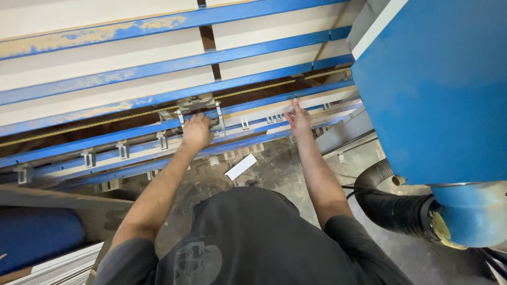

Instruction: Operating a vertical panel saw to cut wooden boards

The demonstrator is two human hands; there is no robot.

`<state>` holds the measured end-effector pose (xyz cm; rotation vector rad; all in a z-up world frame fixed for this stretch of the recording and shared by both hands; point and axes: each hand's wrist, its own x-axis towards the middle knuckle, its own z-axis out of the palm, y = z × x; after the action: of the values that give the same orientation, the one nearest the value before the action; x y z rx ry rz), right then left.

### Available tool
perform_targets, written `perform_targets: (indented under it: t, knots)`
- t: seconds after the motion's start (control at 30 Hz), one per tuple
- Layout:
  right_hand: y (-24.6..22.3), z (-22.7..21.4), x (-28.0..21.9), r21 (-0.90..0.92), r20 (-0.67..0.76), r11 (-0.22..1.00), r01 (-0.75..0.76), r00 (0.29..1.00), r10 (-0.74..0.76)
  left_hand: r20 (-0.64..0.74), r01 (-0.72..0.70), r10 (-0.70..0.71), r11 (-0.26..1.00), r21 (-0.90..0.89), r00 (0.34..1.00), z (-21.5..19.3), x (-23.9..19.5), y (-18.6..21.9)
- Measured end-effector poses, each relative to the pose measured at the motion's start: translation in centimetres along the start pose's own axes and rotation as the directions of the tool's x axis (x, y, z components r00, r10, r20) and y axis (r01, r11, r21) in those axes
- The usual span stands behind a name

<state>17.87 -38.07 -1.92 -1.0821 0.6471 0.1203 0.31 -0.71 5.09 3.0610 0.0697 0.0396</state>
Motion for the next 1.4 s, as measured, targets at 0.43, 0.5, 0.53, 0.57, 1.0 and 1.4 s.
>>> perform_targets:
  t: [0.43, 0.5, 0.53, 0.57, 1.0, 1.4]
  knots:
    - [0.3, 0.5, -1.2, -0.043, 0.034, 0.999, 0.017, 0.999, -0.015, 0.02, -0.045, 0.048, 0.994, -0.1, 0.999, -5.0, -1.0, 2.0]
    - [-0.4, 0.0, -1.7, -0.06, 0.015, 0.998, 0.034, 0.999, -0.034, -0.071, -0.125, 0.119, 0.988, -0.094, 0.99, -6.2, -0.3, 4.8]
    - [-0.5, -0.6, -2.2, -0.129, -0.005, 0.991, 0.047, 0.999, -0.048, -0.164, -0.214, 0.2, 0.974, -0.073, 0.966, -6.2, 0.1, 6.6]
    - [-0.6, -1.3, -2.7, -0.196, -0.025, 0.979, 0.057, 0.998, -0.063, -0.255, -0.299, 0.278, 0.953, -0.046, 0.926, -6.1, 0.3, 8.4]
    - [-18.8, -27.0, -50.6, -0.956, -0.049, -0.087, 0.279, -0.444, -0.895, -0.096, -0.331, 0.351, 0.927, 0.178, 0.931, 7.1, 11.1, 13.2]
    - [-5.9, -35.9, -52.1, -0.536, -0.519, 0.664, 0.522, 0.417, -0.746, 0.244, -0.369, 0.351, 0.929, 0.031, 0.904, 5.2, 11.7, 12.3]
